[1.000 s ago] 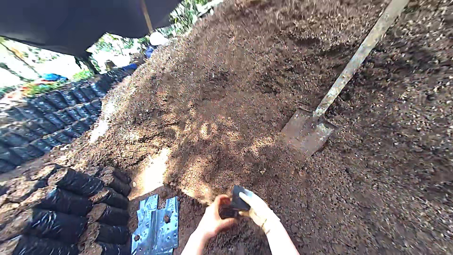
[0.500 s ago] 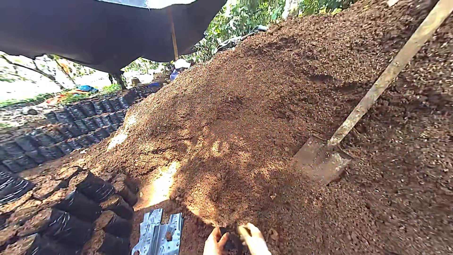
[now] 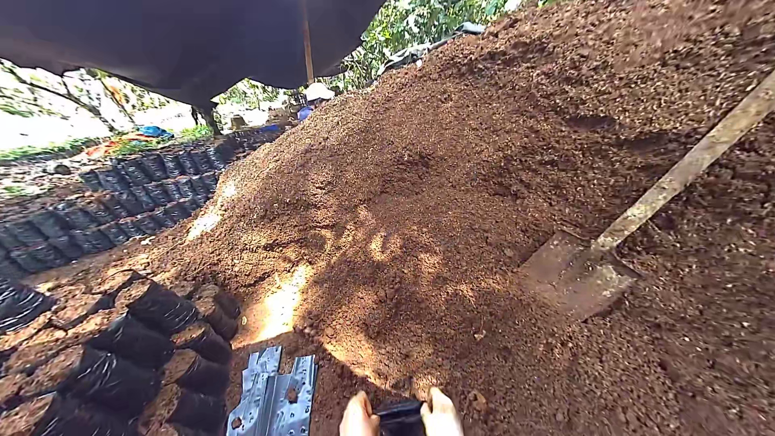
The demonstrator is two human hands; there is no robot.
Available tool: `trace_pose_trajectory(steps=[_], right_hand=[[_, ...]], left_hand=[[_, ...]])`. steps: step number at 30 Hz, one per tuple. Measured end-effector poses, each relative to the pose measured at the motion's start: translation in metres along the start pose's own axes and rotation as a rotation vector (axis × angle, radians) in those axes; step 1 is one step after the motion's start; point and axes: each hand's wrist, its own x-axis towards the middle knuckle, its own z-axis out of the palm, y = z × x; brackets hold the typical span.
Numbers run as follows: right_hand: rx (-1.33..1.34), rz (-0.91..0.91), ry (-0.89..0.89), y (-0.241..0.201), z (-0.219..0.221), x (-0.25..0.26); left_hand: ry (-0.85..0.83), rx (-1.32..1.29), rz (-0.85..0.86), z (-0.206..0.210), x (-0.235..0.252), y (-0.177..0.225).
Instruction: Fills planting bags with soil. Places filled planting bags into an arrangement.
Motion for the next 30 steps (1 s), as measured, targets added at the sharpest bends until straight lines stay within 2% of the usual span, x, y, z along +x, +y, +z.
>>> trace_pose_trajectory(steps=[2,3,5,7,8,10,12,15,19,23,26,30], right_hand=[[-0.039,0.004,0.004,0.015,-0.006,0.018],[0.029,-0.003,-0.023,0.023,-0.01,0.023],[0.369,0.031,-0.168,0.044,-0.015,0.026],[0.853,0.277,-0.327,0.076,-0.006,0.023],[1.014,0.432,-0.357,0.093,0.006,0.019],[1.202,0.728,-0.338,0.116,0.046,0.005],[1.437,0.889,-0.201,0.123,0.097,-0.007],[1.85,0.839,0.162,0.106,0.136,0.019],[1.977,0.715,0.401,0.084,0.105,0.081],[2.114,0.387,0.447,0.083,0.063,0.135],[2.138,0.387,0.487,0.089,0.064,0.144],[2.053,0.418,0.397,0.096,0.055,0.122]], left_hand=[[-0.067,0.175,0.142,-0.01,0.005,0.002],[-0.117,0.246,0.234,-0.012,0.005,0.008],[-0.193,0.344,0.385,-0.016,0.003,0.015],[-0.255,0.418,0.386,-0.024,0.003,0.02],[-0.263,0.439,0.348,-0.029,0.005,0.023],[-0.238,0.46,0.256,-0.033,0.01,0.025],[-0.222,0.497,0.181,-0.034,0.015,0.024],[-0.22,0.528,0.156,-0.032,0.026,0.024],[-0.381,0.496,0.213,-0.029,0.036,0.024],[-0.523,0.415,0.169,-0.019,0.049,0.025],[-0.606,0.375,0.113,0.005,0.054,0.024],[-0.649,0.317,0.036,0.039,0.062,0.017]])
